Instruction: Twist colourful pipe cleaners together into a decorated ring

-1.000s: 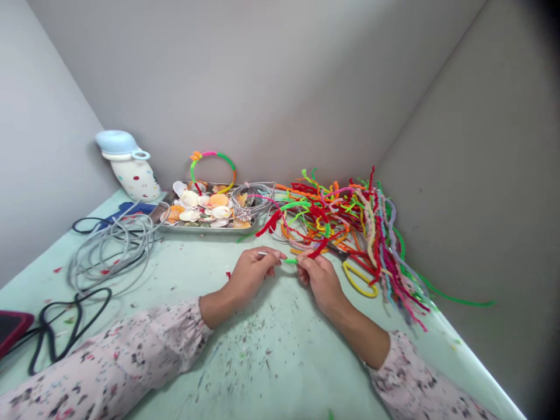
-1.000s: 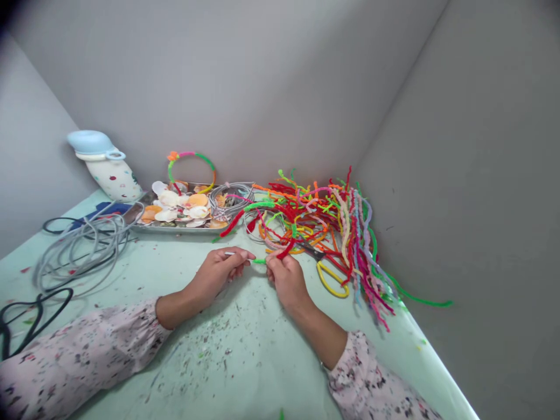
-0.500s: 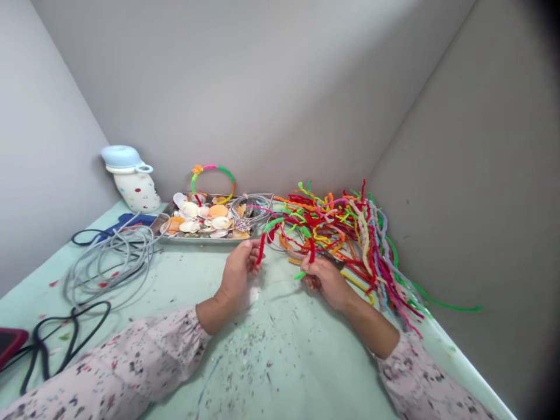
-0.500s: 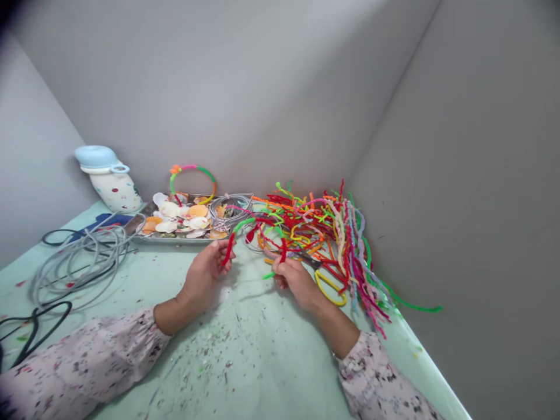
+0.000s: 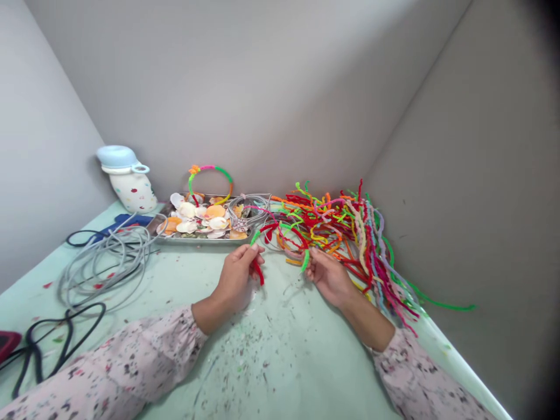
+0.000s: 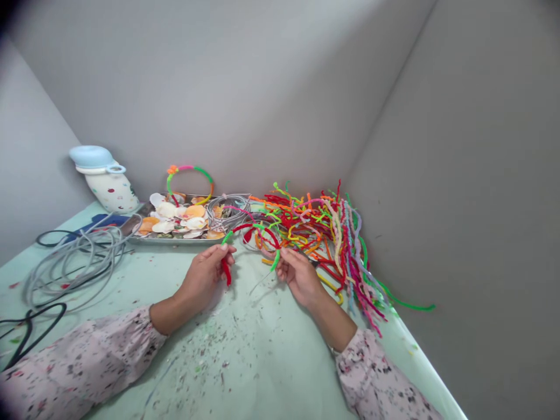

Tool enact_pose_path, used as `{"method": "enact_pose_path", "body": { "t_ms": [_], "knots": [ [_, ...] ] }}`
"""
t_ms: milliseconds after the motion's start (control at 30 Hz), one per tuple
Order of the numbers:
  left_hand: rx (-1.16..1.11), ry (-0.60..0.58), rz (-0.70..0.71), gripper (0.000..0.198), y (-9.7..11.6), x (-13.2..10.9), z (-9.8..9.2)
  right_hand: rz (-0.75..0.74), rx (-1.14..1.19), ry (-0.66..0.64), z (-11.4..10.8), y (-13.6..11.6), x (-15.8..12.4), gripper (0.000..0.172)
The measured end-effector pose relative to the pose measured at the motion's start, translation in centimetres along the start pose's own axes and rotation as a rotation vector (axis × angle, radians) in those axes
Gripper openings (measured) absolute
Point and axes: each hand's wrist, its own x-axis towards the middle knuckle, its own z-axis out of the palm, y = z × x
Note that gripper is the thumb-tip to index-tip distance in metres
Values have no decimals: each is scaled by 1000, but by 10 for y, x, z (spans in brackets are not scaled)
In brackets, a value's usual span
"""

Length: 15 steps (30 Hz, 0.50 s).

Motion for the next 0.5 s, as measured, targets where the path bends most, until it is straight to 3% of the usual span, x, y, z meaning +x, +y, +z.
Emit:
{"method": "enact_pose_path", "body": {
  "t_ms": [267, 500],
  "knots": [
    [-89, 4, -23, 28, 1, 1, -1, -25, -244, -127, 5, 2, -8, 21],
    [-135, 26, -34, 33, 2, 0, -1, -7, -208, -43, 4, 3, -5, 25]
  ]
}}
